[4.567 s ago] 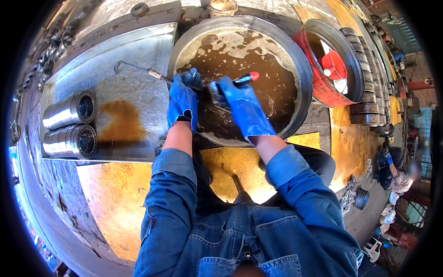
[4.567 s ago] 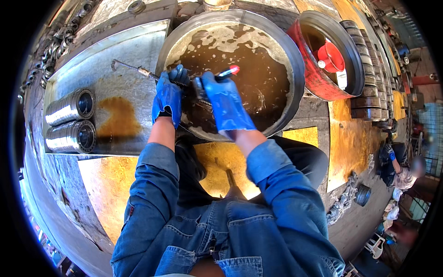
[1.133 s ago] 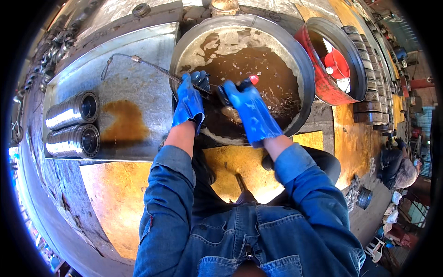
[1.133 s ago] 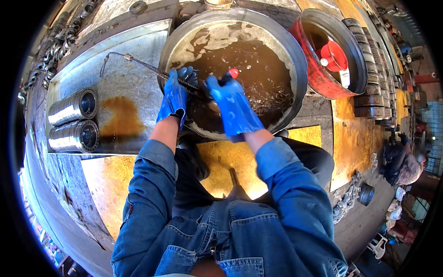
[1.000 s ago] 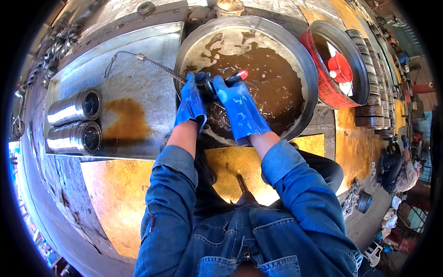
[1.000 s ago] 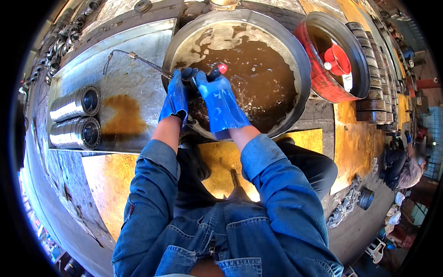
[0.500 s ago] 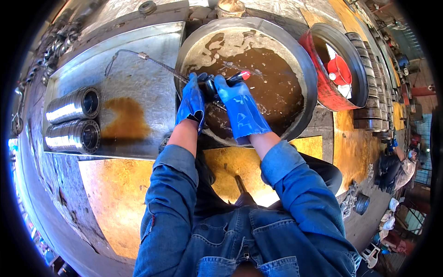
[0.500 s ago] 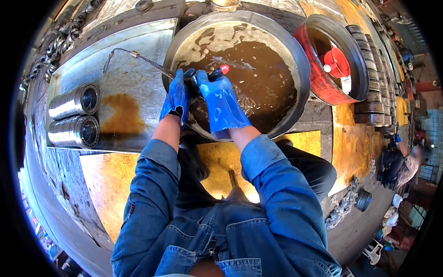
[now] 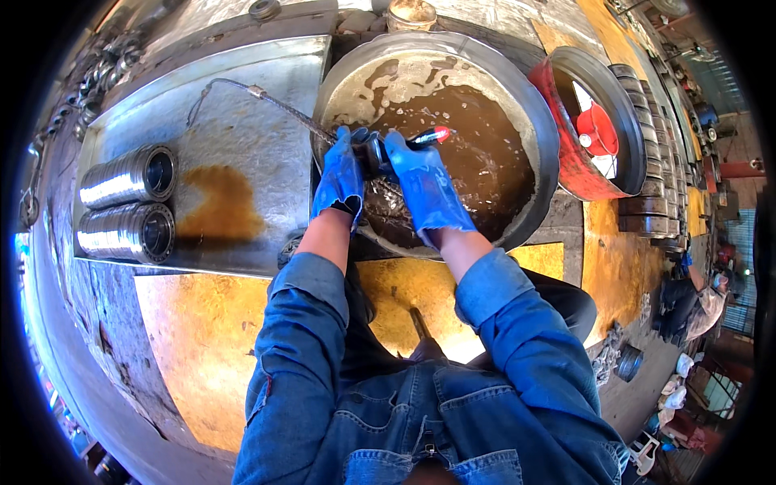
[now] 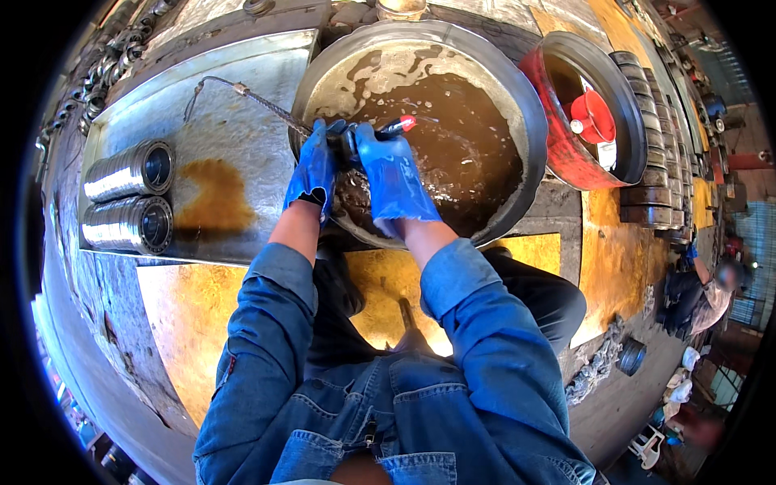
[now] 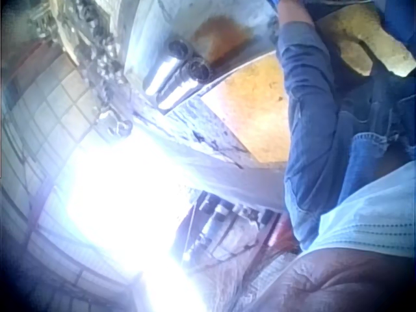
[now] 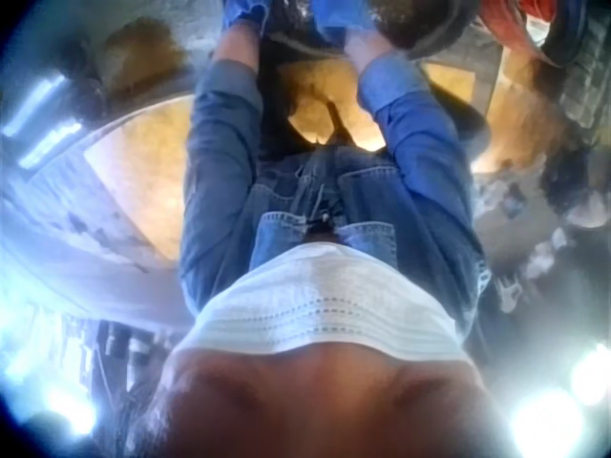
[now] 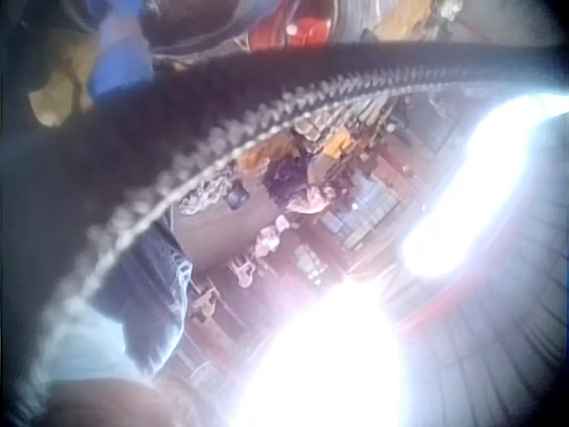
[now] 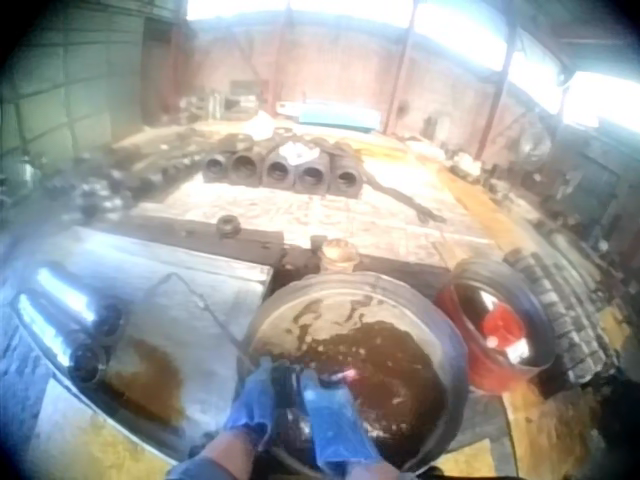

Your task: The person uses a brush to scrub a metal cable submerged in a bucket of dark liquid. They repeatedly dip the cable into the liquid and scrub it with the brush to remove dirt or grime.

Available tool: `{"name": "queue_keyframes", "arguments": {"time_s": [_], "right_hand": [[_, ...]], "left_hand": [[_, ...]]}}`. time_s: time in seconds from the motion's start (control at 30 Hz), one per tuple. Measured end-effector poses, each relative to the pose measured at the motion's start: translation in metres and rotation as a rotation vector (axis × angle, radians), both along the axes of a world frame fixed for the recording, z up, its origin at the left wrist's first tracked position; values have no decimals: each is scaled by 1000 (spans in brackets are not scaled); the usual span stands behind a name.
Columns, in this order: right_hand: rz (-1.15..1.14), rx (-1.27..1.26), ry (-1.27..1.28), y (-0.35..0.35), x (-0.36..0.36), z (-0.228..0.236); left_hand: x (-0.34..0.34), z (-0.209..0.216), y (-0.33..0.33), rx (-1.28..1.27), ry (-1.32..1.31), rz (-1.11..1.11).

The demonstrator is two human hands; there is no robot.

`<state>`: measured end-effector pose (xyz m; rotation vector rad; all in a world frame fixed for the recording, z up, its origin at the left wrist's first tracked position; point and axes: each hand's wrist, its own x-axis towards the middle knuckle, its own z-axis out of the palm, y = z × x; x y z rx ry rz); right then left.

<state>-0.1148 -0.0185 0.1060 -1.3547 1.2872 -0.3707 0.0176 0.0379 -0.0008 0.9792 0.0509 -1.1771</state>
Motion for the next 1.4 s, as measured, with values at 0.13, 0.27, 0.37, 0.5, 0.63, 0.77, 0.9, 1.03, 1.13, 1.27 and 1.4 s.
{"name": "queue_keyframes", "arguments": {"time_s": [0.13, 0.27, 0.37, 0.5, 0.63, 0.77, 0.9, 1.03, 1.13, 1.27, 1.4], "right_hand": [[16, -160, 183, 5, -31, -51], [23, -230, 428, -15, -63, -69], [18, -68, 208, -10, -36, -18], [100, -281, -2, 1, -12, -13], [-43, -72, 192, -9, -40, -71], [10, -195, 306, -16, -68, -79], [2, -30, 100, -22, -31, -51], [-29, -48, -14, -12, -6, -29], [1, -18, 234, -10, -30, -69], [-56, -74, 138, -19, -71, -100], [8, 20, 110, -17, -39, -43]], "left_hand": [[-1, -9, 4, -56, -30, 61], [-2, -8, -7, -97, 75, 65], [-2, -4, -2, -36, 19, 97], [-4, 7, -5, -50, 86, 48], [-10, 6, -1, -22, -71, -19], [-1, -12, -7, -75, 25, 100], [-2, -9, -1, -73, -68, 95], [-12, 16, 0, 109, -191, -26], [-6, -3, -5, -33, -55, 139], [-2, -18, -14, -75, -26, 149], [-3, -2, 0, 16, 10, 121]]}}
